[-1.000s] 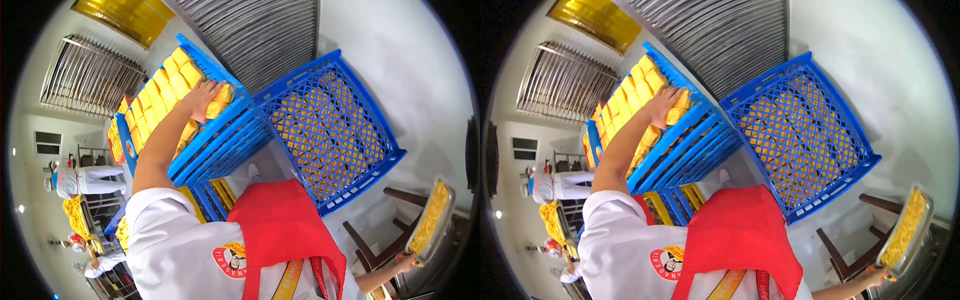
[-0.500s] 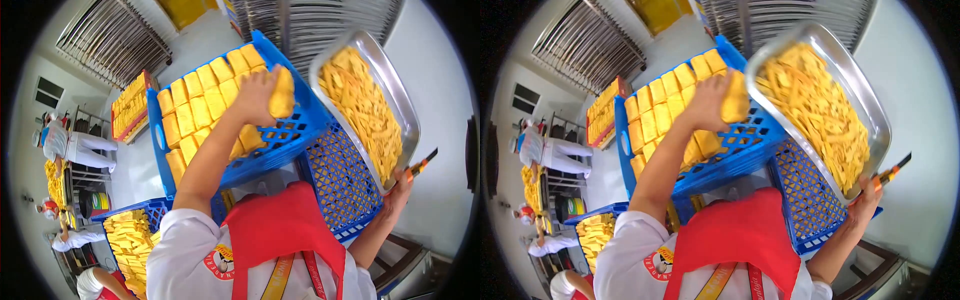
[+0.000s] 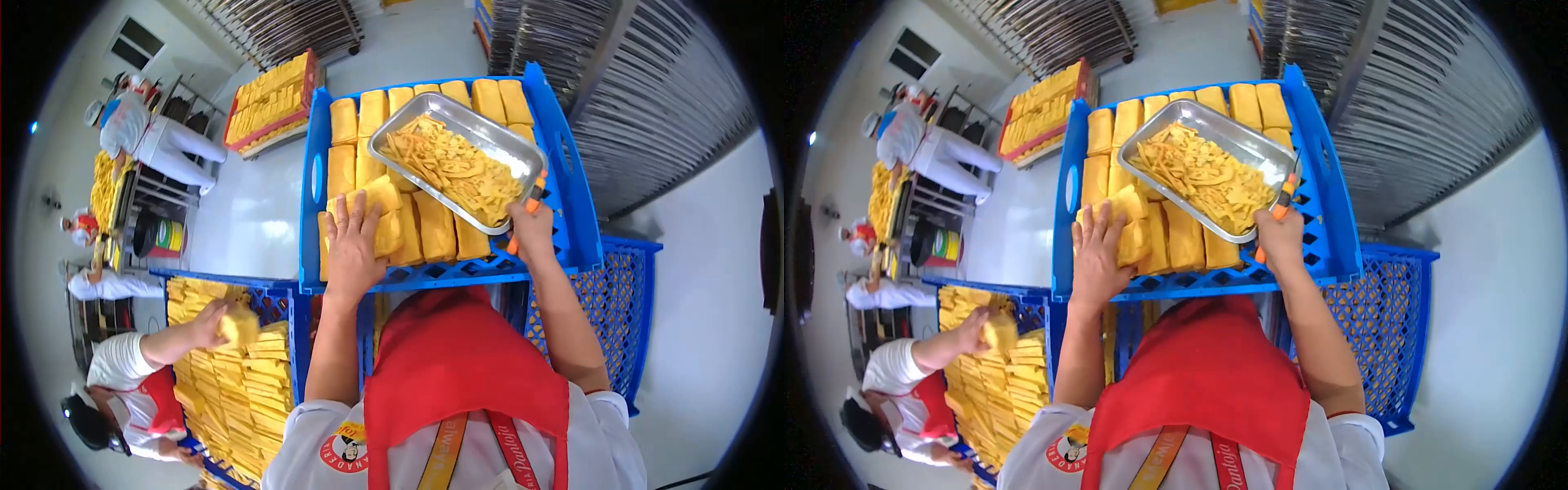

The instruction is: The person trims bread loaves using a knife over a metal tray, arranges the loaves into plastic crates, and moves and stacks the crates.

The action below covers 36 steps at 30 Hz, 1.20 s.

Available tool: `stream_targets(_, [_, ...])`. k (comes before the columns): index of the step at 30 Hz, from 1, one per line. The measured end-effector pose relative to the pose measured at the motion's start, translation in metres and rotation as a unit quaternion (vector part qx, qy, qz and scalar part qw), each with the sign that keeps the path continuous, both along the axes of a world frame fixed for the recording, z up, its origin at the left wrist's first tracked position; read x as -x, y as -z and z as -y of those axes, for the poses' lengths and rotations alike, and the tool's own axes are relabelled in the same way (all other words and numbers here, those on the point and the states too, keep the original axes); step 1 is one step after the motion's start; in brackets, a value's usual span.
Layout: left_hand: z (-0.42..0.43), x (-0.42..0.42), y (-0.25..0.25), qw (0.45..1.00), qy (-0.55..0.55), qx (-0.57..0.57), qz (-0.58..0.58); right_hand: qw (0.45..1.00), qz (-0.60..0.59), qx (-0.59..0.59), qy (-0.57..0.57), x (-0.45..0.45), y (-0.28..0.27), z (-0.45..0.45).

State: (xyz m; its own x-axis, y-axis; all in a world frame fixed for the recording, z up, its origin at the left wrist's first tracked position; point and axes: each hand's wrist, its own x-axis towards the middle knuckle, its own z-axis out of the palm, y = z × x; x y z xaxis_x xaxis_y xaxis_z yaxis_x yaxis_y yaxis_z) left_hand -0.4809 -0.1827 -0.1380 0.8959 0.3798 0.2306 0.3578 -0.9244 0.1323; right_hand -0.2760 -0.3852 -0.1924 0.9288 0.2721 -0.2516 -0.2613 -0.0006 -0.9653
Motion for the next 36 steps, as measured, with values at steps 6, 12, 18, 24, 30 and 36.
stream_targets(6, [0.017, 0.025, -0.018, 0.918, -0.017, 0.341, 0.201, 0.977, 0.038, 0.155, -0.139, -0.003, -0.042, 0.02])
stream_targets(12, [0.041, -0.009, -0.029, 0.748, 0.045, 0.598, 0.285, 0.967, 0.112, 0.056, -0.223, -0.007, -0.066, 0.043])
stream_targets(18, [0.027, -0.039, -0.066, 0.722, 0.179, 0.654, 0.141, 0.917, 0.207, 0.014, -0.342, 0.011, -0.113, 0.029])
stream_targets(24, [-0.011, -0.07, -0.054, 0.674, 0.205, 0.71, -0.002, 0.84, 0.373, 0.146, -0.366, -0.016, -0.134, 0.029])
stream_targets(30, [-0.01, -0.085, -0.06, 0.663, 0.188, 0.723, -0.057, 0.787, 0.515, 0.189, -0.284, -0.016, -0.132, 0.012])
stream_targets(36, [-0.01, -0.092, -0.072, 0.72, 0.13, 0.678, -0.073, 0.741, 0.569, 0.177, -0.31, -0.033, -0.117, 0.003])
